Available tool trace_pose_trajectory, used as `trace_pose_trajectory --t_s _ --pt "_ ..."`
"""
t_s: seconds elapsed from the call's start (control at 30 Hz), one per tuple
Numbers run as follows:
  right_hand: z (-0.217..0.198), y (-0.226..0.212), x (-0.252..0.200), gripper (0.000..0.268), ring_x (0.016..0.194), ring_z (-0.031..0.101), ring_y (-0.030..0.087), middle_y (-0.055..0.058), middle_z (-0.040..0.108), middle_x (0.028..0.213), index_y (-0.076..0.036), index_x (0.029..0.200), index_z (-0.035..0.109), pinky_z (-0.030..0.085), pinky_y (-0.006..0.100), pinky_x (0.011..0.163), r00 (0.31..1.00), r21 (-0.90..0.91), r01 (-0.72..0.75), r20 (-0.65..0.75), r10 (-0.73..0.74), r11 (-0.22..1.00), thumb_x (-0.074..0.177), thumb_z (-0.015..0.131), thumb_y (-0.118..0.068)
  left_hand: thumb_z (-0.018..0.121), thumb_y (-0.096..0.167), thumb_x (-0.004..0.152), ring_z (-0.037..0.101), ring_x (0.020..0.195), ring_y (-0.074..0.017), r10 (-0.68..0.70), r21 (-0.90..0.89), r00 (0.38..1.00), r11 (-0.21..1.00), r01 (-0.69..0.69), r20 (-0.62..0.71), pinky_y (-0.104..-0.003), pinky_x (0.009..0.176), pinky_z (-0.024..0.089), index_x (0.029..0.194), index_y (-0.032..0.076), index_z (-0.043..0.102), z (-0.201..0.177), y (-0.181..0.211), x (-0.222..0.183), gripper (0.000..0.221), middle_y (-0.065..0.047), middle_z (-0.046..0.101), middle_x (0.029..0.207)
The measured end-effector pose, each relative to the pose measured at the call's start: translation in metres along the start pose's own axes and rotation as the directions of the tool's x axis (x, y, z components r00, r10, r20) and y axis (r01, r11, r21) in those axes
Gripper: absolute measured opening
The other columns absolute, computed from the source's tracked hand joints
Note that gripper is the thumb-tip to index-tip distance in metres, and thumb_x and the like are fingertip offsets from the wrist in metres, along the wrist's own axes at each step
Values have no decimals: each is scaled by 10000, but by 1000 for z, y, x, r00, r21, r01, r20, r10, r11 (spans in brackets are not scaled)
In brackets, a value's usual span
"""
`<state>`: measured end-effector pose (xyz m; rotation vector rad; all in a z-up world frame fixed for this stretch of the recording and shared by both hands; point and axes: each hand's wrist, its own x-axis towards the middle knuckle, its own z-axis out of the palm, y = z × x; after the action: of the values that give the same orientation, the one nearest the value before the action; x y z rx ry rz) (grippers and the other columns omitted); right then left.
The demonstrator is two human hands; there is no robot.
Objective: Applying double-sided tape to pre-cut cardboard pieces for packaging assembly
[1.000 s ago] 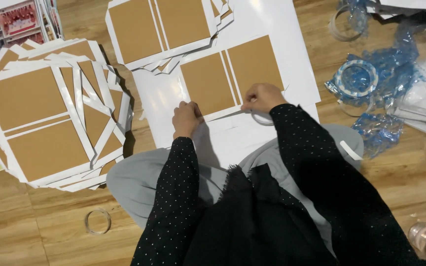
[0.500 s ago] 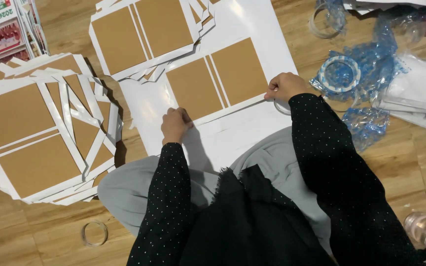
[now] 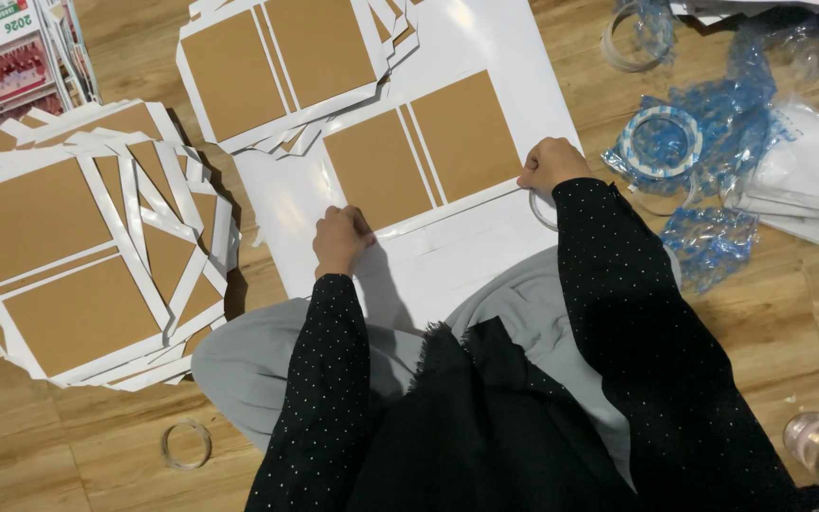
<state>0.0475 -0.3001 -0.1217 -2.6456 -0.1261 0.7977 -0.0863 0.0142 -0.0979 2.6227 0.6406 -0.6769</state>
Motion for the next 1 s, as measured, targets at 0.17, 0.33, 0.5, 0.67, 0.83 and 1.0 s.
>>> trace_pose_trajectory --t_s 0.17,0.33,0.5,0.67,0.83,1.0 --pt "8 8 8 62 769 647 311 103 664 706 -122 720 695 500 412 679 1000 1 -3 7 3 1000 706 677 -179 748 199 688 538 961 -283 3 -25 1000 1000 -4 -15 -419 780 494 790 163 601 -2 2 -3 182 -33 516 951" --pt "3 -1 0 63 731 646 307 109 656 678 -107 718 693 501 408 652 1000 16 -6 -11 6 1000 722 639 -138 750 202 689 538 961 -285 -2 -27 1000 1000 1 -15 -426 782 494 791 158 600 -4 3 -4 186 -39 518 953" --pt "0 -5 -4 131 689 642 320 132 638 635 -64 683 676 498 418 639 1000 -32 24 -12 -24 999 764 595 -128 747 198 690 536 961 -289 8 -24 1000 1000 -8 -15 -433 784 492 795 154 604 -4 4 -5 183 -43 512 957" --pt "7 -5 0 192 631 637 306 113 615 575 -87 627 648 494 410 603 998 -71 17 -56 -21 997 789 578 -162 743 184 695 536 958 -289 13 -44 1000 999 -14 -22 -432 786 491 793 147 596 -7 5 -9 180 -45 511 945" --pt "7 -11 -6 169 714 652 357 179 647 658 -40 740 686 503 450 645 996 -150 30 -80 -42 988 801 562 -138 743 186 694 538 946 -293 25 -39 999 999 -26 -28 -434 775 494 784 149 595 -4 3 -7 177 -49 512 931" --pt "13 -8 -2 179 682 655 329 150 642 639 -62 773 690 511 442 636 994 -208 13 -104 -35 978 808 540 -154 751 189 687 538 943 -301 38 -15 999 999 -38 -36 -442 771 497 800 138 598 -3 3 -6 197 -62 514 934"
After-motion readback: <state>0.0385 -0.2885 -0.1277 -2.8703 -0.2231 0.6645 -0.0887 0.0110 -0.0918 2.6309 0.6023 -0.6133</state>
